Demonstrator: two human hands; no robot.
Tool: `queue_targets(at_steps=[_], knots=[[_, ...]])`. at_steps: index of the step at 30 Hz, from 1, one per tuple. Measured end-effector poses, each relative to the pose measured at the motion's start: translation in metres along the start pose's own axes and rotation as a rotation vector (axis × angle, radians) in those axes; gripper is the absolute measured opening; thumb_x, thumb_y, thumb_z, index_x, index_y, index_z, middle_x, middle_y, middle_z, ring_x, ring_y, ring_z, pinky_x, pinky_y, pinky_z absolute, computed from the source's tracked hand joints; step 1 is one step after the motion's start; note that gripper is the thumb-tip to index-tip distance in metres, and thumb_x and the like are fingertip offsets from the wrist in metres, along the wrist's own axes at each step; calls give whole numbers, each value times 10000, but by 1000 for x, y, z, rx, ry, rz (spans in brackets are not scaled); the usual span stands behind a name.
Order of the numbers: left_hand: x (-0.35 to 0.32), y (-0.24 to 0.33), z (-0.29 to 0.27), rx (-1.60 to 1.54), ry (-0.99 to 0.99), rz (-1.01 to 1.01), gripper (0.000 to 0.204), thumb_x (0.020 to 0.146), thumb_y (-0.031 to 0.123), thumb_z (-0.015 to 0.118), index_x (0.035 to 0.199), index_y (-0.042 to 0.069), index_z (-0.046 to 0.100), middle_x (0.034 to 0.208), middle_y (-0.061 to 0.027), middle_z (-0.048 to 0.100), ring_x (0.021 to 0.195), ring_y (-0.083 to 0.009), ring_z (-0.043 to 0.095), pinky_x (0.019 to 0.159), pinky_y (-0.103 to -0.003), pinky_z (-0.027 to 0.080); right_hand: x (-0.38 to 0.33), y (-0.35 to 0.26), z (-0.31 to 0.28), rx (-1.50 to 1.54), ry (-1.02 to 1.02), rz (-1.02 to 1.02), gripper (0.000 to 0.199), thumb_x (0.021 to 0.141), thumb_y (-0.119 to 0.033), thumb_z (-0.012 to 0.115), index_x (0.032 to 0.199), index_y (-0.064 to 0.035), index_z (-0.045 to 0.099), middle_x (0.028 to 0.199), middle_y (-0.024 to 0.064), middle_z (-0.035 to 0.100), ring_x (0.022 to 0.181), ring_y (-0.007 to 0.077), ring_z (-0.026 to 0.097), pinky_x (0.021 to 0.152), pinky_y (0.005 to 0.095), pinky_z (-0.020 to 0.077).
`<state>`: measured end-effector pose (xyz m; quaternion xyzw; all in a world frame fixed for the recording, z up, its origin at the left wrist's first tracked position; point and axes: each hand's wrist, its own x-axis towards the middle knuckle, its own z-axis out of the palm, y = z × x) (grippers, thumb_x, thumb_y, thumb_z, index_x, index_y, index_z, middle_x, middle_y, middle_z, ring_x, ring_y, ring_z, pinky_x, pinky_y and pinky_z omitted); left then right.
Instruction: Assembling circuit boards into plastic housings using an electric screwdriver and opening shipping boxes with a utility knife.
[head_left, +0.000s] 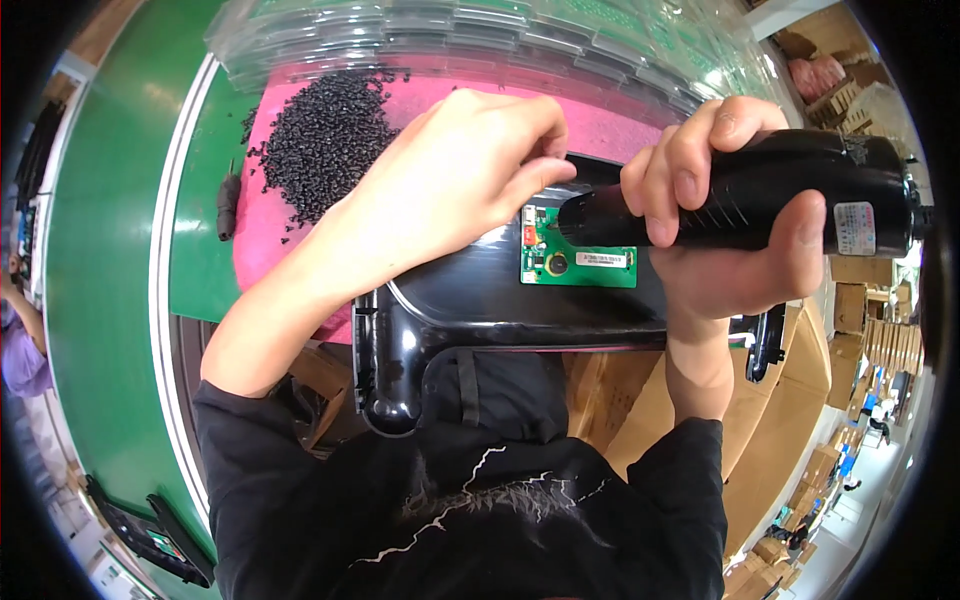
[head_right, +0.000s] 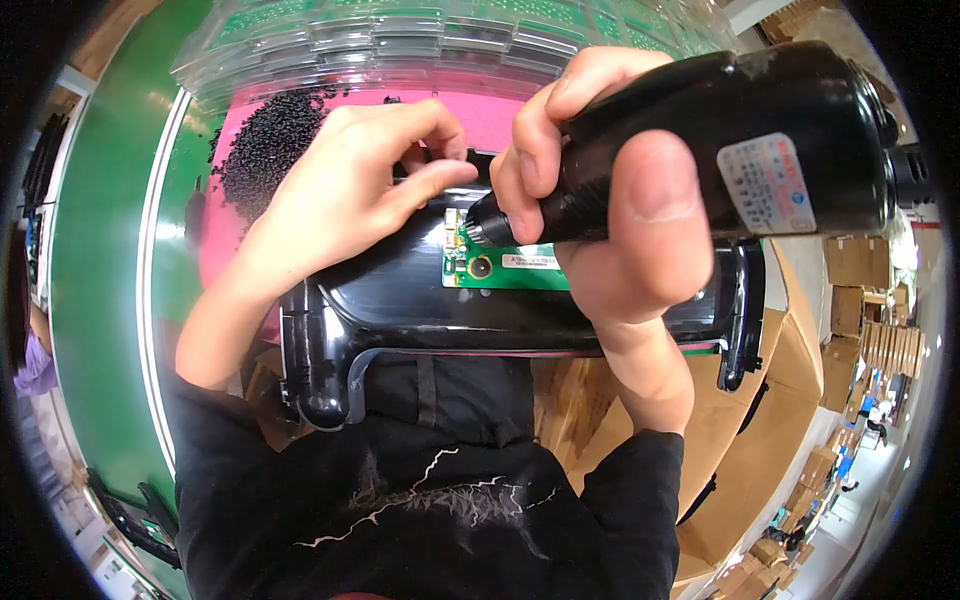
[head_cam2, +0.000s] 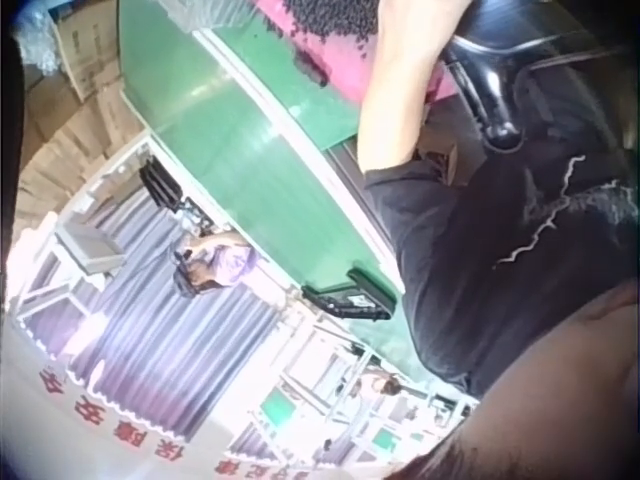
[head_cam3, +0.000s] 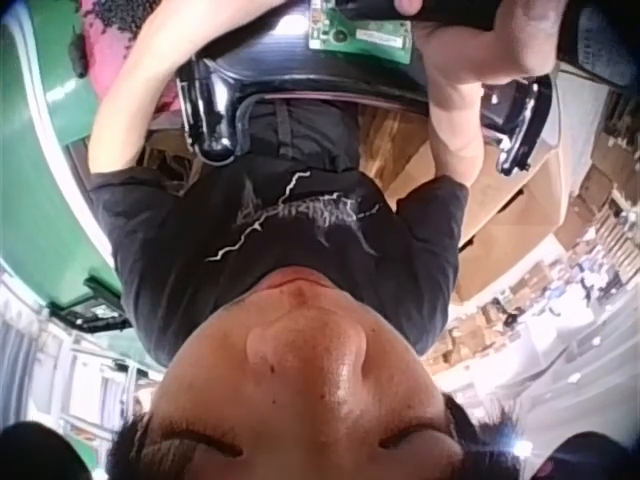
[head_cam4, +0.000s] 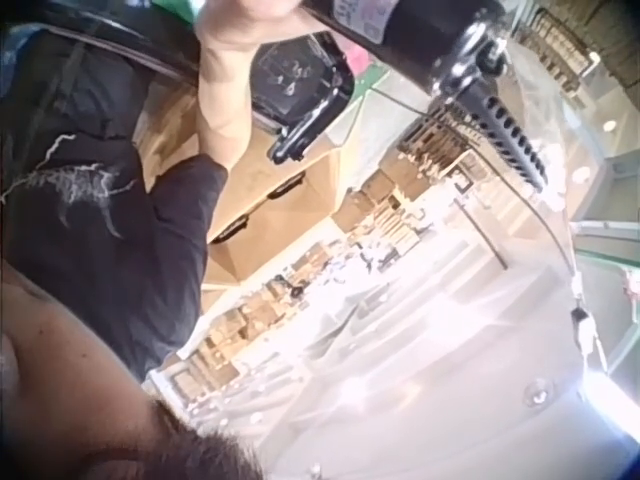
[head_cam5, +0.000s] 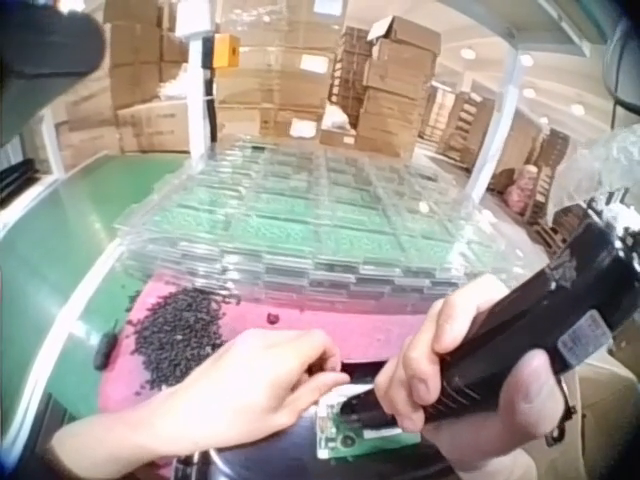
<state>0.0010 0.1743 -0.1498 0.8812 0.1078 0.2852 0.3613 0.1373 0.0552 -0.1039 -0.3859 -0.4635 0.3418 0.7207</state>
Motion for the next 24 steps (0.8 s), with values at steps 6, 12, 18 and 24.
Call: queue_targets(at_steps=[6,12,18,24], knots=[[-6,-1,0,50,-59,34,137,831,101,638,883,-16,593,784,-175,629,764,-365,625,666,-420,495,1,5,10,-127,-78,21,498,851,-543,543,962,-66,451,698,28,455,456,93,400,505,261,362],[-8,1,-1,74,-103,50,125,824,105,635,853,-5,585,774,-169,608,775,-383,602,661,-449,477,4,12,11,-146,-110,23,458,867,-496,542,984,-62,453,704,23,455,462,88,390,513,257,360],[-12,-3,-8,135,-287,77,138,800,129,657,849,9,610,809,-143,624,777,-352,619,663,-433,487,-2,1,5,47,-54,-83,472,857,-502,539,1002,-54,506,716,23,468,473,116,417,507,292,357],[-7,-1,1,-125,-147,260,142,785,102,673,884,9,632,804,-123,634,759,-340,626,652,-399,502,-5,-36,3,149,-40,-281,524,793,-531,604,976,-51,504,741,5,477,464,78,406,514,252,333]])
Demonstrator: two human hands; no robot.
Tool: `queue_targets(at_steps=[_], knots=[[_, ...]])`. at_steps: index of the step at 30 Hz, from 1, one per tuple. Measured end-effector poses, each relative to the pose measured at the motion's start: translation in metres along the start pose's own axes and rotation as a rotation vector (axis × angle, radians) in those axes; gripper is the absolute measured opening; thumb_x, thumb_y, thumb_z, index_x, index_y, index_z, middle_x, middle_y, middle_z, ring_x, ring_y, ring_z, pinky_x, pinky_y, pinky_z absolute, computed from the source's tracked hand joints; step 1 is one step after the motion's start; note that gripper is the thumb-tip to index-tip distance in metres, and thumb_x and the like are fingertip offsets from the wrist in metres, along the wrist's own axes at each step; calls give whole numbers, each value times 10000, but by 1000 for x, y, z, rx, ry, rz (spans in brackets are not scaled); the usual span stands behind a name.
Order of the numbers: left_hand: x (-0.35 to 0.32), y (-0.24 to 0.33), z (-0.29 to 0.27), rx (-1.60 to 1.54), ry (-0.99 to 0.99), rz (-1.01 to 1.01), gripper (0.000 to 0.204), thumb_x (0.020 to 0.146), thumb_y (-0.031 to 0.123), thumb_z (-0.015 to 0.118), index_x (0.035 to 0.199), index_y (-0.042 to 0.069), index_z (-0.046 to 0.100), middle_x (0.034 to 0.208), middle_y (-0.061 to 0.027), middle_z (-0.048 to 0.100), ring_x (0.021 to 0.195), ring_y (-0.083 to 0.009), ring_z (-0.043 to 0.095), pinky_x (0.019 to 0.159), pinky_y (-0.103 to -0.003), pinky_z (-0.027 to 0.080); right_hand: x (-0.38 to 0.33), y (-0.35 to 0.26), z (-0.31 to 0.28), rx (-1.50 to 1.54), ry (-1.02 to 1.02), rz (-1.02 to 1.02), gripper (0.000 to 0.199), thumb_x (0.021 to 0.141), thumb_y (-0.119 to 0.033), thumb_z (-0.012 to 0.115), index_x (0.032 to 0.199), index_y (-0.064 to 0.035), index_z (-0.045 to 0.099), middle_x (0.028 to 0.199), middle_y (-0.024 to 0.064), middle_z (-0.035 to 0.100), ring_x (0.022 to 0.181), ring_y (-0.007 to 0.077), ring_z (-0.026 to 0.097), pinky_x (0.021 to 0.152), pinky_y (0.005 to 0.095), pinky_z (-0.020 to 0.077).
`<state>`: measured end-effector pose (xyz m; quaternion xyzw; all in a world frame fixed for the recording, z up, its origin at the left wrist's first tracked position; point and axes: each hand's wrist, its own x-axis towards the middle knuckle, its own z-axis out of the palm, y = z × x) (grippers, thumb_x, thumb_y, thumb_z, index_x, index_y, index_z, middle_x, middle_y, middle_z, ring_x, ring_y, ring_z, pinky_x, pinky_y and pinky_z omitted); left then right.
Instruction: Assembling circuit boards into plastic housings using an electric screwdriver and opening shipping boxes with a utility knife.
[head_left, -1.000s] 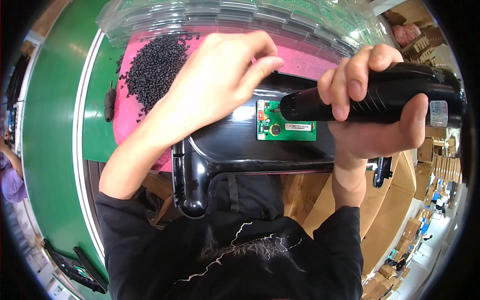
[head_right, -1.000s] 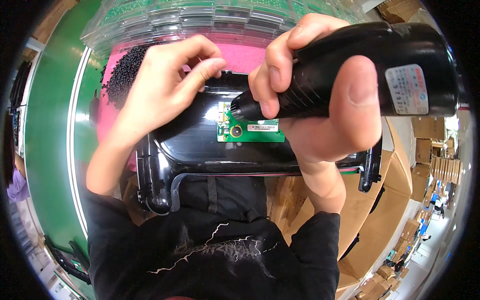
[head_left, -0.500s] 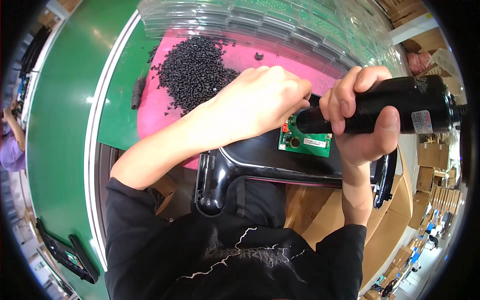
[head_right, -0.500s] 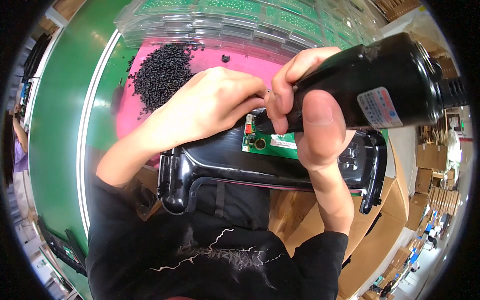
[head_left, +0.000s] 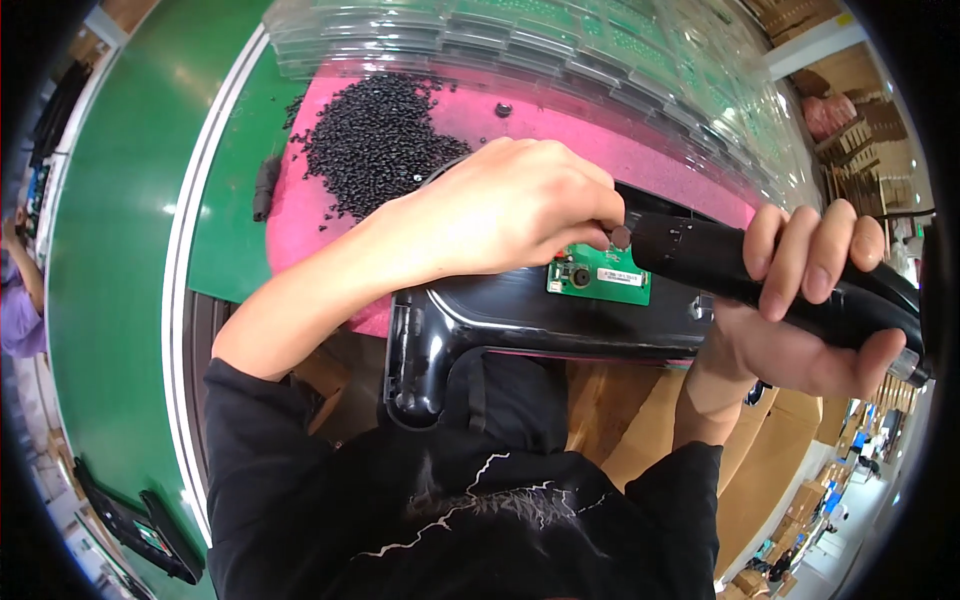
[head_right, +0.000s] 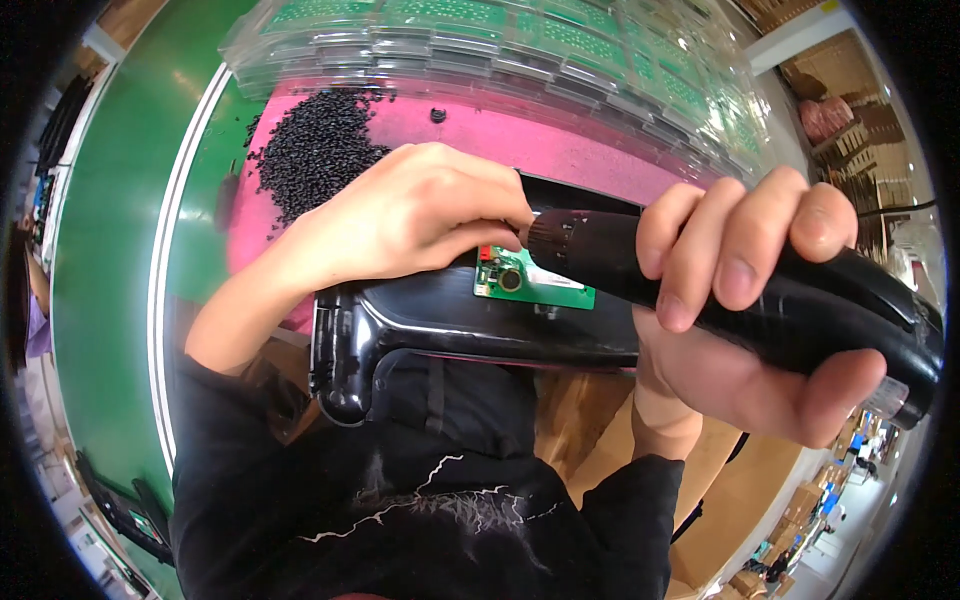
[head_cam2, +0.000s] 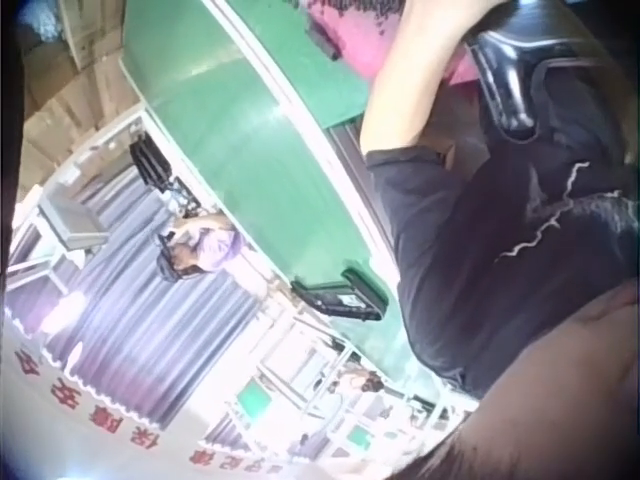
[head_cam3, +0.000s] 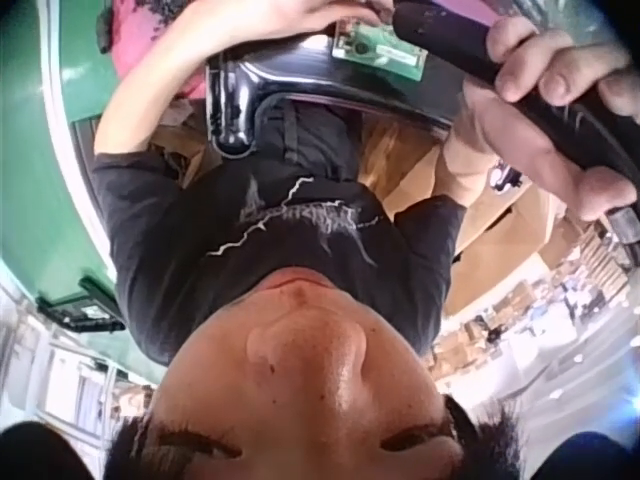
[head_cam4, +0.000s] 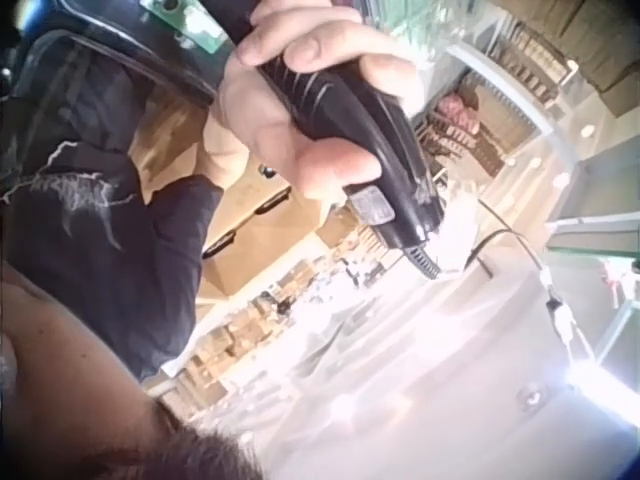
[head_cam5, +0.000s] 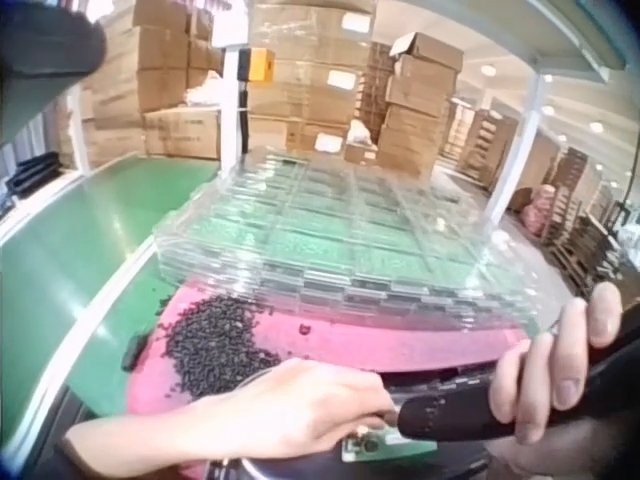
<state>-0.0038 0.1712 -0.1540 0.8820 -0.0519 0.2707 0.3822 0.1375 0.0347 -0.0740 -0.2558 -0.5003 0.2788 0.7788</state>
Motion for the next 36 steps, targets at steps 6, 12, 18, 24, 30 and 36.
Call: queue_targets(at_steps=[6,12,18,24,30,36], knots=[[4,4,-3,-67,18,-45,107,776,25,677,854,-26,627,802,-118,656,714,-269,654,635,-330,509,-3,-7,0,8,-4,-9,515,761,-526,630,960,-71,495,732,-4,475,469,78,425,532,257,350],[8,0,-23,162,97,-168,186,759,47,700,929,-13,656,837,-101,676,768,-213,647,669,-303,489,-10,-27,-17,-82,26,206,501,857,-480,532,1044,-16,507,747,46,497,472,112,438,526,294,365],[-14,-30,-69,498,-183,-600,223,659,-51,666,880,-55,637,770,-136,638,686,-225,581,674,-321,480,-27,-24,-38,-257,111,204,488,877,-474,506,1018,-7,519,728,56,497,460,126,429,497,295,357],[-11,-29,-67,470,-279,-719,157,669,-40,667,821,-60,634,760,-146,627,694,-262,594,663,-338,478,-30,-19,-48,-199,115,213,491,869,-485,520,1016,-17,513,732,54,495,467,124,435,501,300,367],[-24,-35,-61,699,-53,-395,143,744,54,679,837,-48,640,758,-173,637,727,-328,608,696,-374,471,-32,-17,-53,-193,1,185,510,858,-511,550,1020,-31,489,733,40,482,469,108,434,501,280,362],[-10,-27,-64,634,-48,-619,141,816,86,642,857,-47,621,795,-178,643,787,-327,617,731,-369,465,-28,-10,-52,-200,-42,220,515,851,-516,578,1014,-38,479,734,28,483,470,81,431,493,257,359]])
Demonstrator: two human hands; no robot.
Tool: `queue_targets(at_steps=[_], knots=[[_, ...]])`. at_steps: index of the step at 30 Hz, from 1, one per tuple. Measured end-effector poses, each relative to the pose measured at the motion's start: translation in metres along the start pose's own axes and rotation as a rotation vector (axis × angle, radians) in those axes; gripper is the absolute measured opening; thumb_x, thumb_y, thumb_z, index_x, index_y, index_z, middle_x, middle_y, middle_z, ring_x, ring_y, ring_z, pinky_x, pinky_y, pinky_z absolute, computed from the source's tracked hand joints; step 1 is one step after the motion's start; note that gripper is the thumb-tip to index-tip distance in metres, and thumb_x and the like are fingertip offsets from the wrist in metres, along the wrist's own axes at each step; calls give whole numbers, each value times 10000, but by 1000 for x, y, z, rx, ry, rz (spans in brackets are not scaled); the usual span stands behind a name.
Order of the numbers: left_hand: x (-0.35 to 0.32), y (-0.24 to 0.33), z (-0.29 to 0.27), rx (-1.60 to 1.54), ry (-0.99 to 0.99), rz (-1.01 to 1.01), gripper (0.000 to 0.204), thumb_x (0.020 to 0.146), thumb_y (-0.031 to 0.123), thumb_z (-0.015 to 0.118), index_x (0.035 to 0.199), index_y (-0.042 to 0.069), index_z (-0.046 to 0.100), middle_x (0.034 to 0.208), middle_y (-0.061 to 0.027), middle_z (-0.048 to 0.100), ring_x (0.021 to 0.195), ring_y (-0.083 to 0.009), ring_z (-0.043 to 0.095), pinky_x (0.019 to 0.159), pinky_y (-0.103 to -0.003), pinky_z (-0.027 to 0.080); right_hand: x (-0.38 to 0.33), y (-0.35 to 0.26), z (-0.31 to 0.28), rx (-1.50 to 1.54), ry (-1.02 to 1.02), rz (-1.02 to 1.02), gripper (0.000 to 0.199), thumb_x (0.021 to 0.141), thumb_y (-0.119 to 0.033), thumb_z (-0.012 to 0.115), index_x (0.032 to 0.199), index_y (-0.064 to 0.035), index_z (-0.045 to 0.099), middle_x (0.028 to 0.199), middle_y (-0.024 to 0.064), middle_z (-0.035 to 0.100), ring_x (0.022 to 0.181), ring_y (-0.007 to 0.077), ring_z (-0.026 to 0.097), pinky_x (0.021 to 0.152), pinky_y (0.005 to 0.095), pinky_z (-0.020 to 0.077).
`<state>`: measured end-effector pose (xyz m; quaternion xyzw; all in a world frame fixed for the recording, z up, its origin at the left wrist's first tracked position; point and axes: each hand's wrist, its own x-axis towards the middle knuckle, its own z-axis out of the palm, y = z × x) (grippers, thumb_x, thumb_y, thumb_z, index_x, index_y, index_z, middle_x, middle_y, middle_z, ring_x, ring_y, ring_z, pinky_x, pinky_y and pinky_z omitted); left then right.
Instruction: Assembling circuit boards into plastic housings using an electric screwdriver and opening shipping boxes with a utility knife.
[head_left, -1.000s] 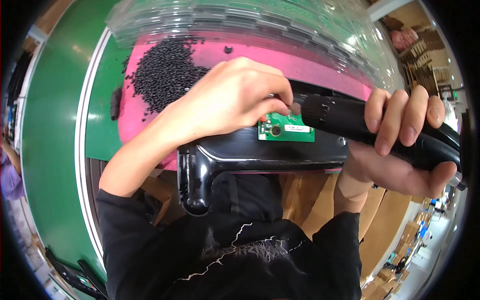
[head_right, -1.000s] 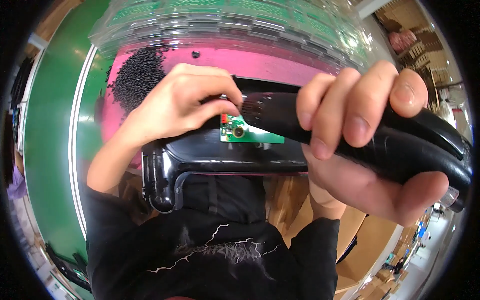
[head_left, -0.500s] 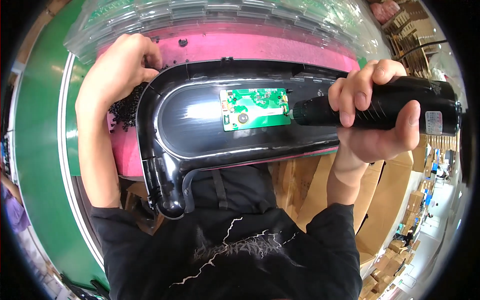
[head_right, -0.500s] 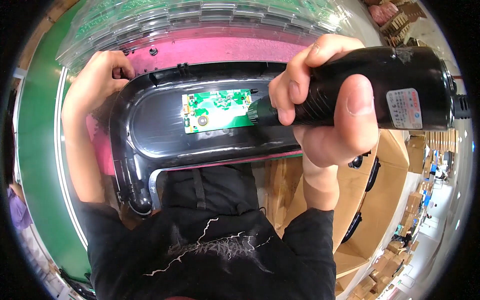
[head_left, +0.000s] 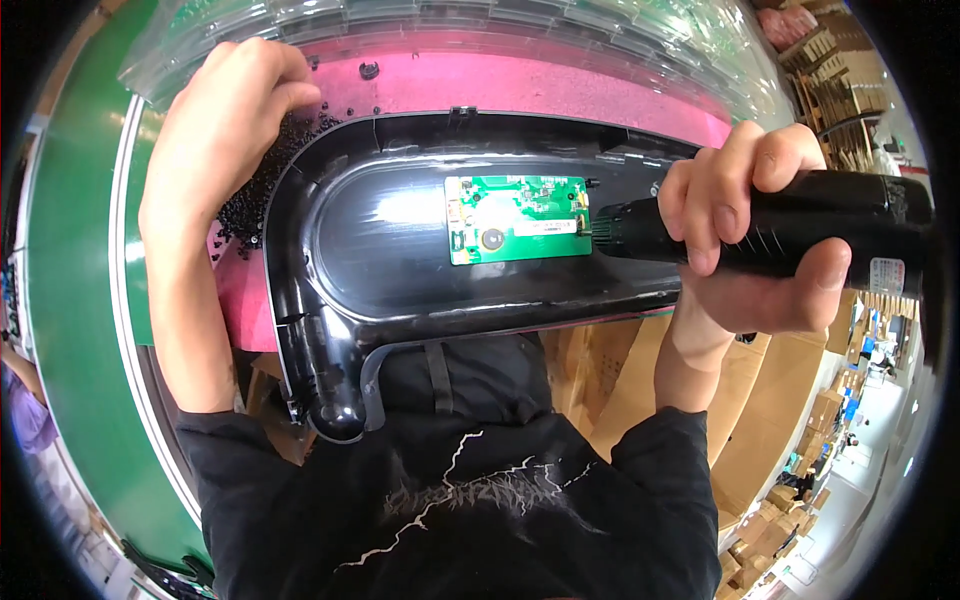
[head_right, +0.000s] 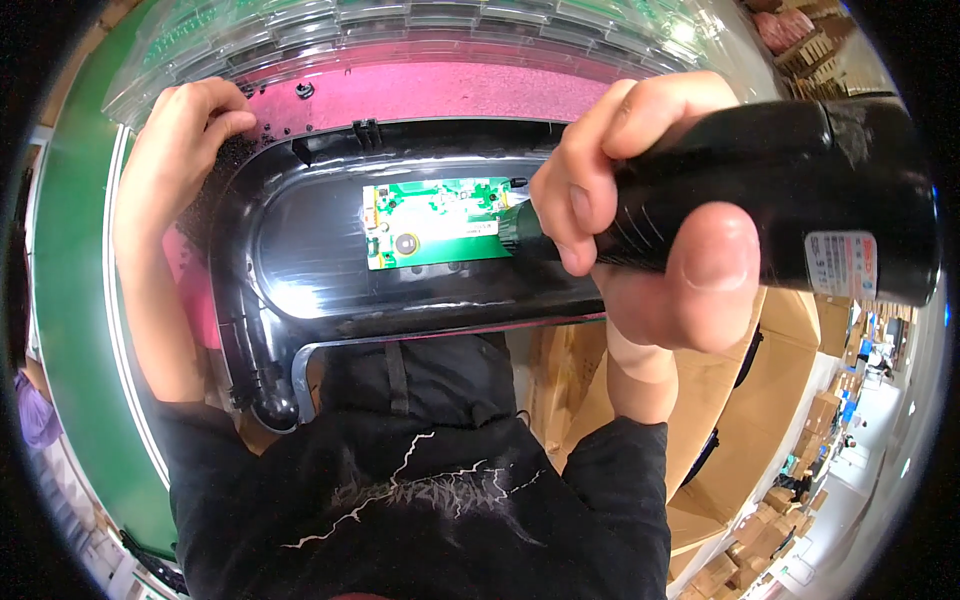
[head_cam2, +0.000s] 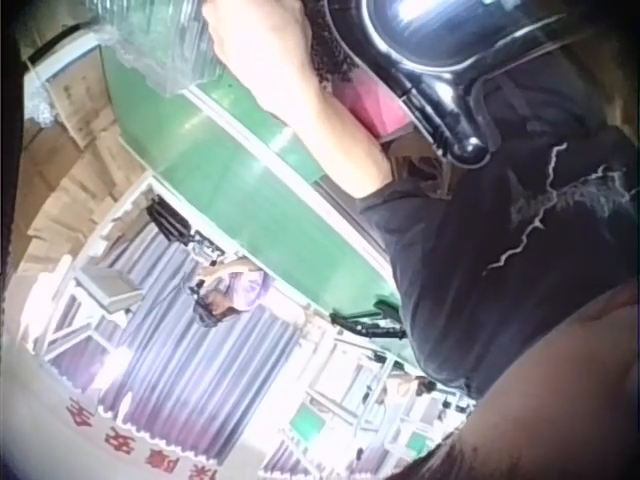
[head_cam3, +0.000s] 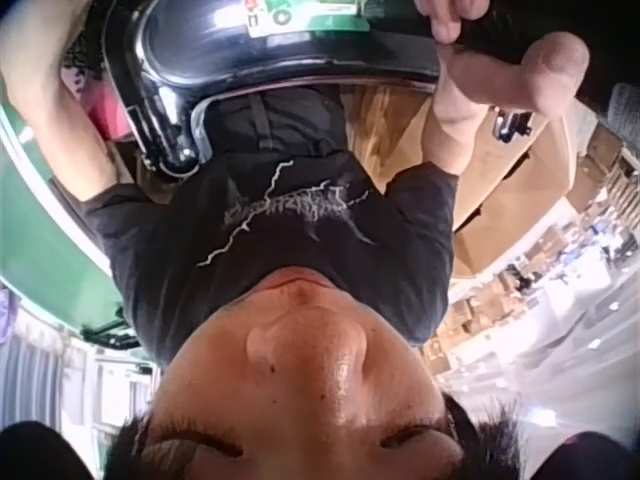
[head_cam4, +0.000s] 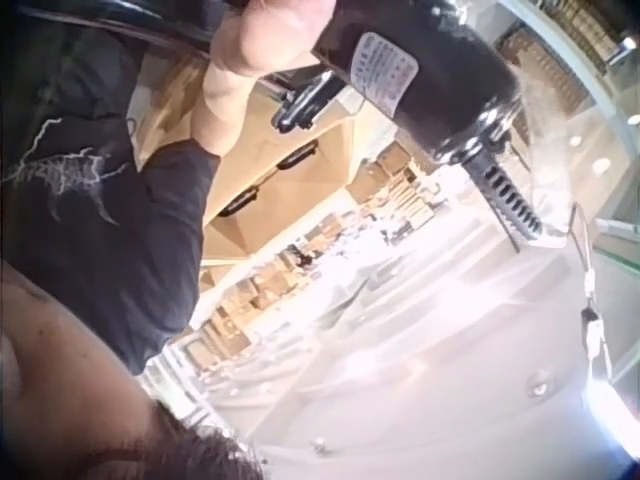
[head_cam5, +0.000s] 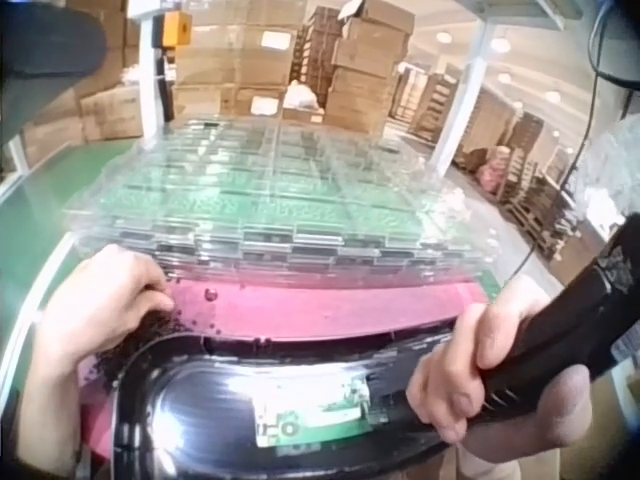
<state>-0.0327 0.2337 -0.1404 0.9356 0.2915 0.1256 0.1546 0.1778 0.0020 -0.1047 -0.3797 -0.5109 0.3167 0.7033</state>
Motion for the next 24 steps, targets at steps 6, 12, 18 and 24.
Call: queue_targets(at_steps=[6,12,18,24], knots=[[2,26,6,-250,214,305,152,862,106,622,920,-30,588,815,-130,625,757,-235,597,704,-303,451,-3,-1,12,-92,71,59,526,832,-539,603,996,-55,481,722,13,488,461,72,437,482,246,363],[-8,55,16,-463,21,551,150,767,94,718,846,7,625,752,-79,604,696,-215,607,649,-318,481,-8,-10,19,-150,116,64,536,801,-544,630,994,-65,487,723,2,488,487,93,471,522,274,384],[-12,64,31,-486,7,674,167,762,92,718,861,7,614,781,-100,606,725,-261,615,643,-340,495,13,-39,18,27,-188,-138,484,762,-454,693,997,-82,491,762,1,503,509,102,496,564,277,395],[-13,63,29,-629,46,736,159,766,54,705,869,-8,600,808,-111,609,739,-274,618,658,-348,499,11,-32,30,99,-65,-240,482,743,-443,699,983,-79,494,756,2,500,510,99,501,563,275,395]])
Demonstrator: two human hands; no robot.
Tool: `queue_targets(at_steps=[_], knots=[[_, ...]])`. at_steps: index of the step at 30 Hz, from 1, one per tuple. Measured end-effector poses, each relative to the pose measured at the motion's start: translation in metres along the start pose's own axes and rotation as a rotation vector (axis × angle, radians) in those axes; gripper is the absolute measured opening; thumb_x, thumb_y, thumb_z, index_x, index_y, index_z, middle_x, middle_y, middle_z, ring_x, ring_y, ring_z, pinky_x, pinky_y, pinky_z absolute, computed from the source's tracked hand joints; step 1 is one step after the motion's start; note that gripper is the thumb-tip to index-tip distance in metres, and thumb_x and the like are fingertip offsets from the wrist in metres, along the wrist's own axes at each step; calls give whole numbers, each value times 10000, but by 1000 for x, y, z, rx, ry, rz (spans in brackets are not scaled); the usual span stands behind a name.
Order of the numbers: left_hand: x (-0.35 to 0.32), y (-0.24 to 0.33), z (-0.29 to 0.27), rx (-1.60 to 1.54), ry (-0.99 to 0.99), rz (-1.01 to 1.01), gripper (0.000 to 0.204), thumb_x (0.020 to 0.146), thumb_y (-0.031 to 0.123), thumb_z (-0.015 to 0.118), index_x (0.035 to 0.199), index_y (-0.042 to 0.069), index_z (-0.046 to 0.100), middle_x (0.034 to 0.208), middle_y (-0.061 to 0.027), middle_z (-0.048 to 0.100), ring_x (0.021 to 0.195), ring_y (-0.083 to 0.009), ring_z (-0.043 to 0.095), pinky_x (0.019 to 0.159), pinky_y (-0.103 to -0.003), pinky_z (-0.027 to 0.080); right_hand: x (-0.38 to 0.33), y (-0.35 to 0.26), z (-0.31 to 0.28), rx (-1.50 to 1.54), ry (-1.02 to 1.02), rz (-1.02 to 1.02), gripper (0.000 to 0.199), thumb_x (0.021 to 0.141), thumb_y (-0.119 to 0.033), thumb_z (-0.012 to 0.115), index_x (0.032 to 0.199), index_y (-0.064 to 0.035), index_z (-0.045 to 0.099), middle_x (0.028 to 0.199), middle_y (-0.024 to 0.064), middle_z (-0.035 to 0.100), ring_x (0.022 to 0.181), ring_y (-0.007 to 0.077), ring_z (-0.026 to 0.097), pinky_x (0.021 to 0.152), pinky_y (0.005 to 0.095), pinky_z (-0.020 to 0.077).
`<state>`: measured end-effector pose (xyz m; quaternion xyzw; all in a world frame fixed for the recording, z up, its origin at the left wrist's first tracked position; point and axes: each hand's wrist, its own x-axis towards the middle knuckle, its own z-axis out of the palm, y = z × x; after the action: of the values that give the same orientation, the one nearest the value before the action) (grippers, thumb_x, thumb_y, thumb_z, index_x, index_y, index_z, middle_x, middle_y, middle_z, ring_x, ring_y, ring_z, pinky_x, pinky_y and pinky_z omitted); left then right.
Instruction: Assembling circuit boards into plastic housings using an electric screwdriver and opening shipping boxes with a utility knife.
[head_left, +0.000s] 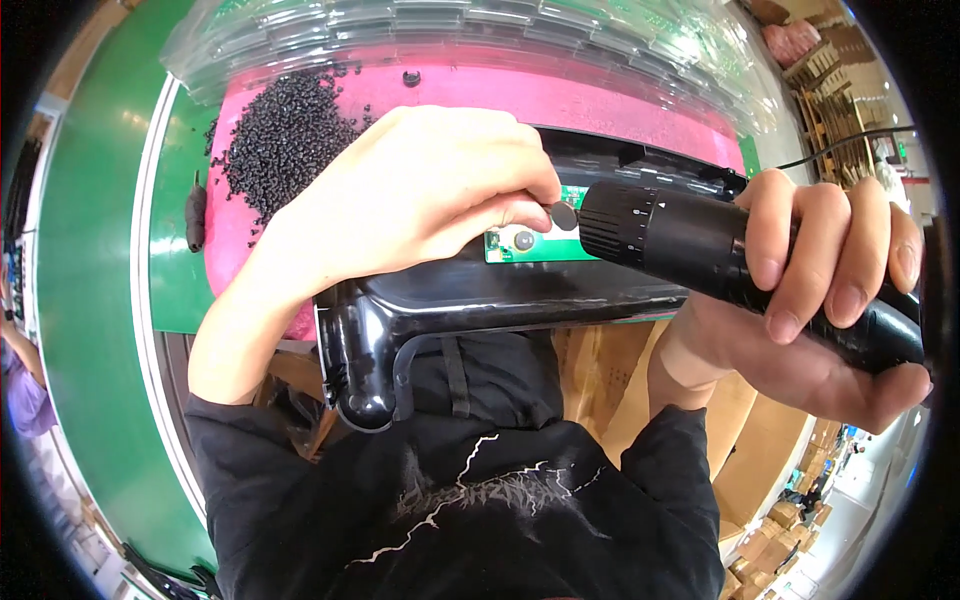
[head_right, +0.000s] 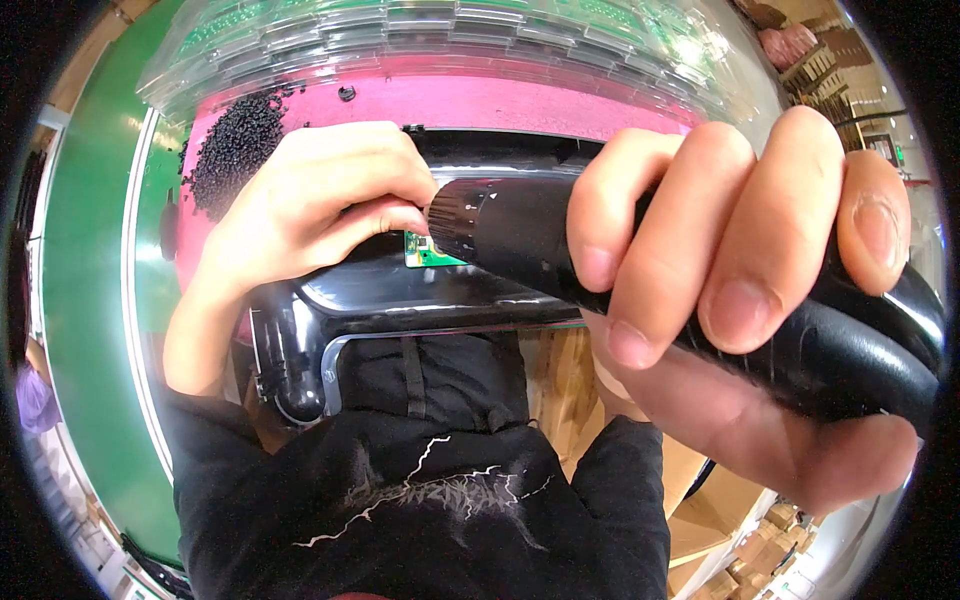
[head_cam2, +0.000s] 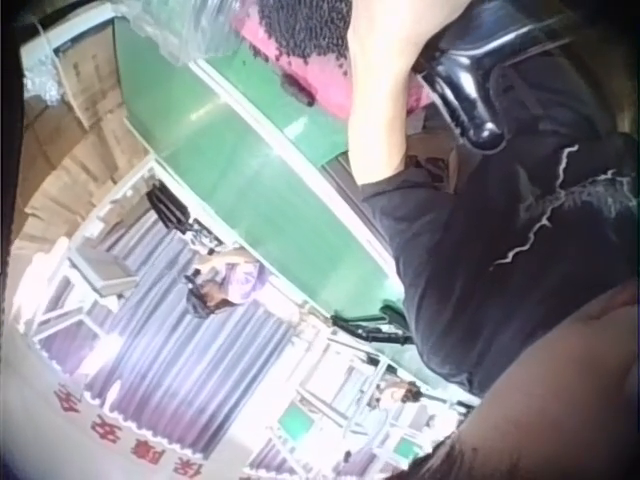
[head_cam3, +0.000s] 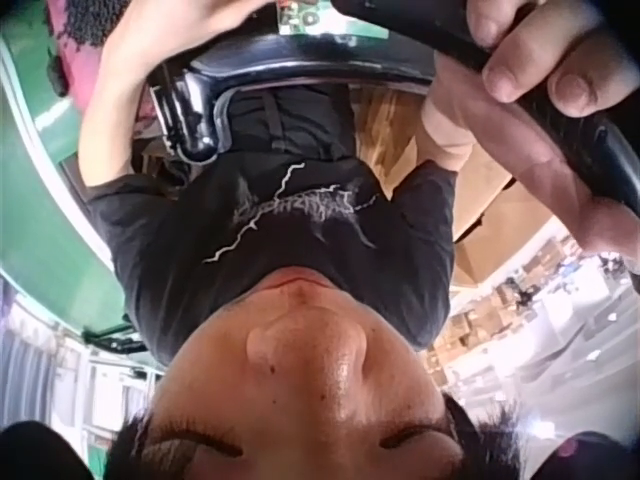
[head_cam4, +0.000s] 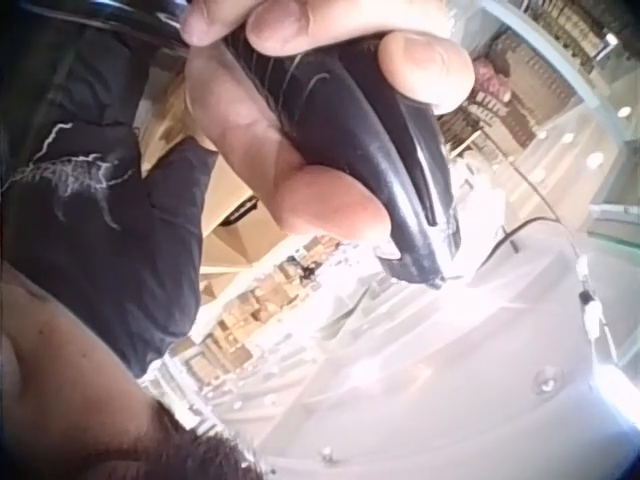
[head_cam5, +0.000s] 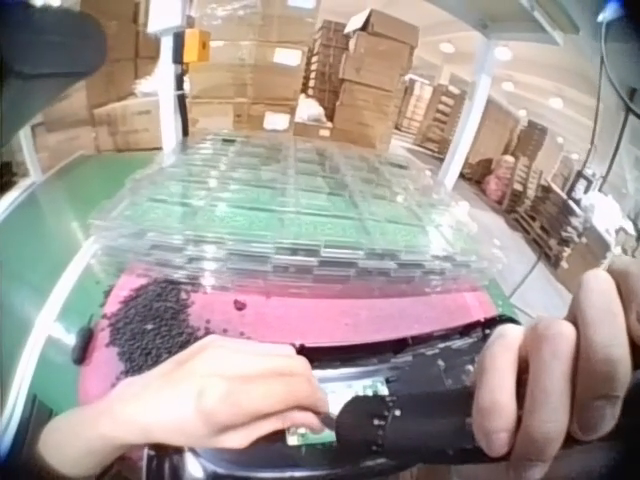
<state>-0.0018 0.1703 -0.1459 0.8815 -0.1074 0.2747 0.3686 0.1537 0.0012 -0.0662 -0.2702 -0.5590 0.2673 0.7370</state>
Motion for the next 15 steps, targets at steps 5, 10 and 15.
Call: queue_targets(at_steps=[5,10,15], knots=[[-2,-4,0,-12,-63,-5,173,772,71,697,898,-2,604,809,-116,595,743,-283,608,657,-364,492,-1,30,22,205,211,-109,498,745,-462,685,990,-74,493,759,6,496,513,98,500,565,276,394],[-5,-8,-2,111,-50,-28,160,788,98,673,899,13,597,804,-97,583,760,-280,596,674,-362,484,-5,44,5,86,-99,198,528,829,-550,599,1026,-76,474,764,17,508,479,110,488,519,284,402],[-7,-13,-5,276,-48,-32,149,808,153,647,894,46,588,818,-83,576,792,-279,581,692,-374,479,-10,49,16,69,-11,256,520,815,-539,626,975,-75,453,728,23,490,451,113,472,501,286,404]])
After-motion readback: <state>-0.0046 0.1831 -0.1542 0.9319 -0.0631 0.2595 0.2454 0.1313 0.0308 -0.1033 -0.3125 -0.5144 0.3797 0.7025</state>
